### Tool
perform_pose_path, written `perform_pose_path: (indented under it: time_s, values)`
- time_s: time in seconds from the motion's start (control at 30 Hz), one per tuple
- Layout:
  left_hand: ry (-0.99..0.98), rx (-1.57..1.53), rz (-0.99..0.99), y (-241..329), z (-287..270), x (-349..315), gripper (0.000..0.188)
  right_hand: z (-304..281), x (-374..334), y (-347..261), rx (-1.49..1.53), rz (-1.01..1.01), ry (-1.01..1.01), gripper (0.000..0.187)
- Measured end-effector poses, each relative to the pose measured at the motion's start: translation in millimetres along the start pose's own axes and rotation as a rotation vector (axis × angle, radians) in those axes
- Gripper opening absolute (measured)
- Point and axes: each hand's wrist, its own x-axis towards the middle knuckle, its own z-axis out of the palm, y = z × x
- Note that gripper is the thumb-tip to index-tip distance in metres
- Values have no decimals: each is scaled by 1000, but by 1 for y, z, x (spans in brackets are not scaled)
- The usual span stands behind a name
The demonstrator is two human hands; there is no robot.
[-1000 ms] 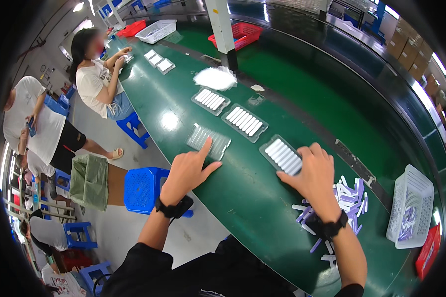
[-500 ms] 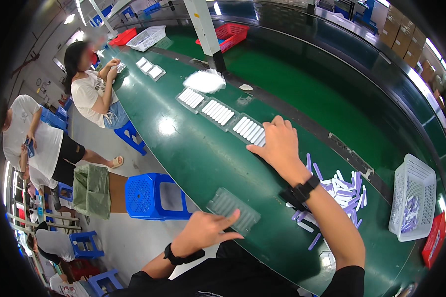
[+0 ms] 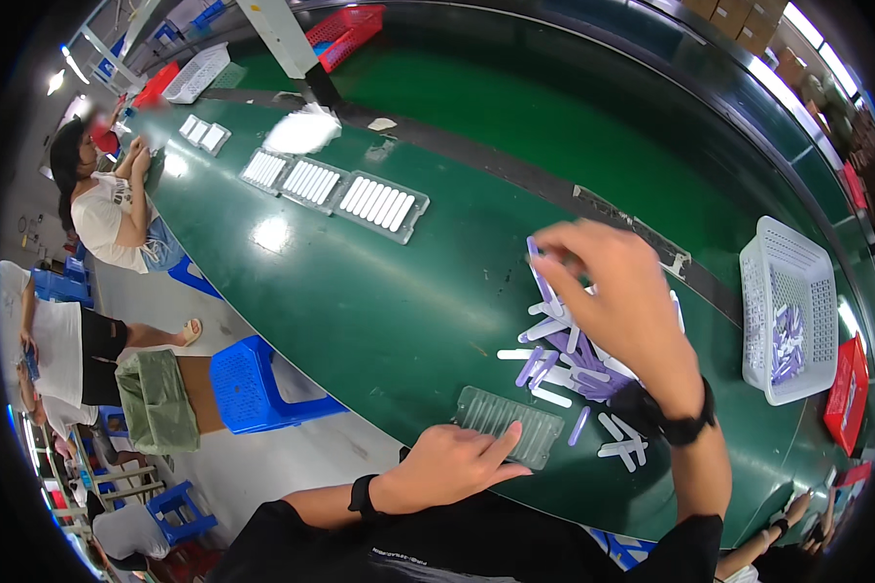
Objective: Sorting and placing purple and white plastic strips into a tray at an assembly line.
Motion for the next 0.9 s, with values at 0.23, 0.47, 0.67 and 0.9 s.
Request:
perform_pose_path:
  time_s: [0.23, 0.47, 0.67, 0.9]
  values:
    - [132, -121, -307, -31, -14, 68, 27, -14, -98, 11, 29, 247, -99, 12]
    - [38, -139, -342, -38, -5, 69, 35, 17, -100, 19, 96, 176, -123, 21]
    - [83, -170, -427, -33, 1, 65, 35, 23, -93, 24, 48, 139, -197, 27]
    - [136, -273, -496, -29, -2, 66, 28, 19, -92, 30, 134, 165, -206, 23]
